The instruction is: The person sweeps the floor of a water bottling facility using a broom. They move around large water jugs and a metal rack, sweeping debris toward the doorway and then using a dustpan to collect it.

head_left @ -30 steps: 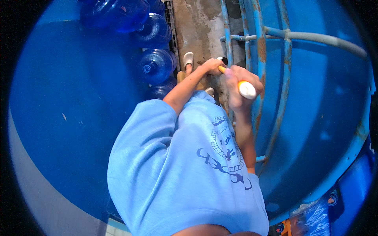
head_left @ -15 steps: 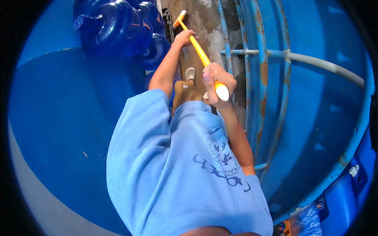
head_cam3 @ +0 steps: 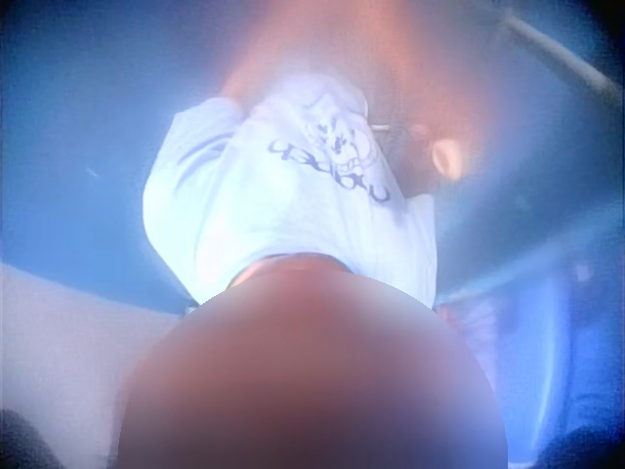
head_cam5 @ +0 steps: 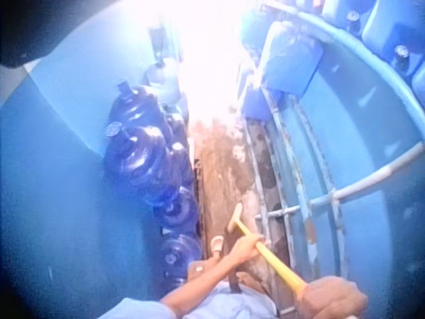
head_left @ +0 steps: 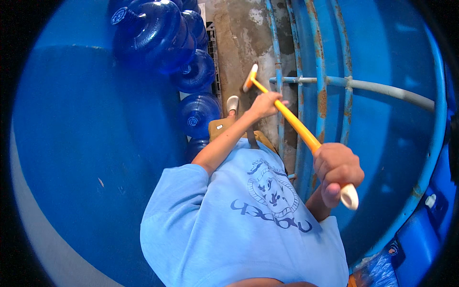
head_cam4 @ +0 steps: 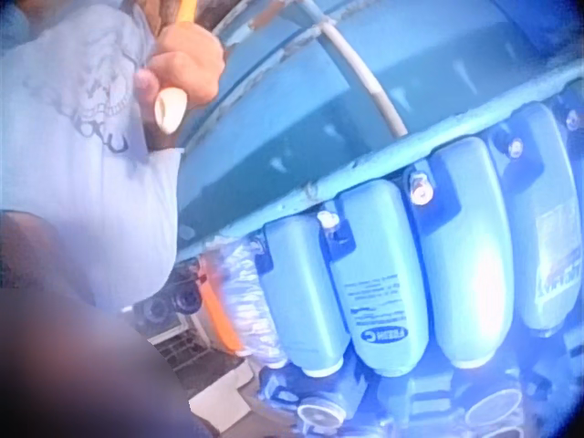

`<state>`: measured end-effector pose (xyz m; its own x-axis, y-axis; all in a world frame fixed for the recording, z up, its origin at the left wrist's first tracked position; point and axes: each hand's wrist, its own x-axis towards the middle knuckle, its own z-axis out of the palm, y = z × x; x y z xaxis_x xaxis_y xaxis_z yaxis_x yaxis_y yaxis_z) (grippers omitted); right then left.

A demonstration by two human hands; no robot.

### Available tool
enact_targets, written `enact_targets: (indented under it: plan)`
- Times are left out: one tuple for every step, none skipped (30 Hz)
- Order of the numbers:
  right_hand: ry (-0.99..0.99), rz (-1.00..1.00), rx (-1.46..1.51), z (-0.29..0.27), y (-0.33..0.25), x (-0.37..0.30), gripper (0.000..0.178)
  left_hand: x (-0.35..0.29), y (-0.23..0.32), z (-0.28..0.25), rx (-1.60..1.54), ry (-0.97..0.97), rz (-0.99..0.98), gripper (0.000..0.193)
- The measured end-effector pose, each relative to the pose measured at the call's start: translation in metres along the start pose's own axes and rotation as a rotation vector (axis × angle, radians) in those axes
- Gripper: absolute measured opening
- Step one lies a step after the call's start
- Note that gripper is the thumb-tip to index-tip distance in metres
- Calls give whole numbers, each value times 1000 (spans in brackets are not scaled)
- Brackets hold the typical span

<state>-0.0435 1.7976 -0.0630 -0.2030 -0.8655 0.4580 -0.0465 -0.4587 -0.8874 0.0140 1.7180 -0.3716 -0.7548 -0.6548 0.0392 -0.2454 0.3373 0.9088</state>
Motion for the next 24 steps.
enact_targets:
  plan:
    - [29, 24, -8, 3, -2, -4, 43, -9, 5, 6, 29, -176, -23, 40]
    - [2, 64, -46, 3, -4, -9, 44, -20, 8, 12, 55, -274, -33, 38]
    - [-43, 71, -67, 6, -4, -15, 46, -35, 11, 19, 89, -339, -1, 30]
    - [-77, 86, -91, 6, -3, -22, 47, -47, 12, 28, 45, -451, -36, 20]
    - [-102, 141, -108, 7, -2, -31, 49, -57, 11, 35, 95, -555, -38, 20]
    - [-156, 167, -83, 5, 0, -37, 46, -68, 10, 42, 99, -606, 5, 22]
    - [-184, 199, -17, 4, 2, -46, 43, -76, 10, 49, 111, -683, 42, 21]
    - [-262, 204, 56, 0, 5, -51, 41, -84, 10, 55, 68, -702, 60, 22]
    - [-337, 229, 181, -4, 7, -55, 39, -86, 10, 59, 167, -798, 77, 25]
    - [-436, 229, 318, -11, 8, -55, 38, -89, 12, 63, 191, -840, 73, 27]
    - [-495, 233, 342, -15, 7, -54, 38, -87, 12, 64, 210, -856, 79, 30]
    - [-564, 235, 337, -20, 6, -50, 39, -83, 12, 64, 260, -871, 90, 30]
    - [-608, 231, 337, -24, 5, -43, 41, -79, 12, 62, 245, -832, 61, 30]
    - [-656, 228, 334, -27, 2, -35, 42, -73, 13, 58, 254, -805, 21, 30]
    - [-690, 205, 370, -29, 1, -24, 41, -65, 11, 52, 208, -740, 143, 30]
    - [-762, 185, 386, -28, 0, -13, 40, -57, 9, 44, 159, -678, 263, 29]
    - [-833, 170, 413, -26, 0, -1, 38, -50, 7, 34, 163, -596, 331, 26]
    - [-890, 157, 463, -25, 1, 12, 37, -41, 4, 24, 138, -493, 422, 24]
    - [-964, 233, 535, -26, 0, 25, 33, -29, 0, 14, 138, -536, 345, 24]
    - [-933, 212, 543, -24, 3, 38, 33, -19, -4, 2, 136, -579, 263, 23]
    - [-904, 200, 566, -22, 8, 51, 32, -7, -10, -9, 146, -554, 260, 24]
    - [-909, 213, 565, -21, 13, 64, 32, 8, -18, -20, 155, -524, 260, 24]
    - [-836, 185, 480, -22, 20, 78, 32, 27, -28, -30, 166, -491, 261, 24]
    - [-661, 1, 313, -19, 34, 96, 32, 45, -37, -38, 212, -365, 232, 23]
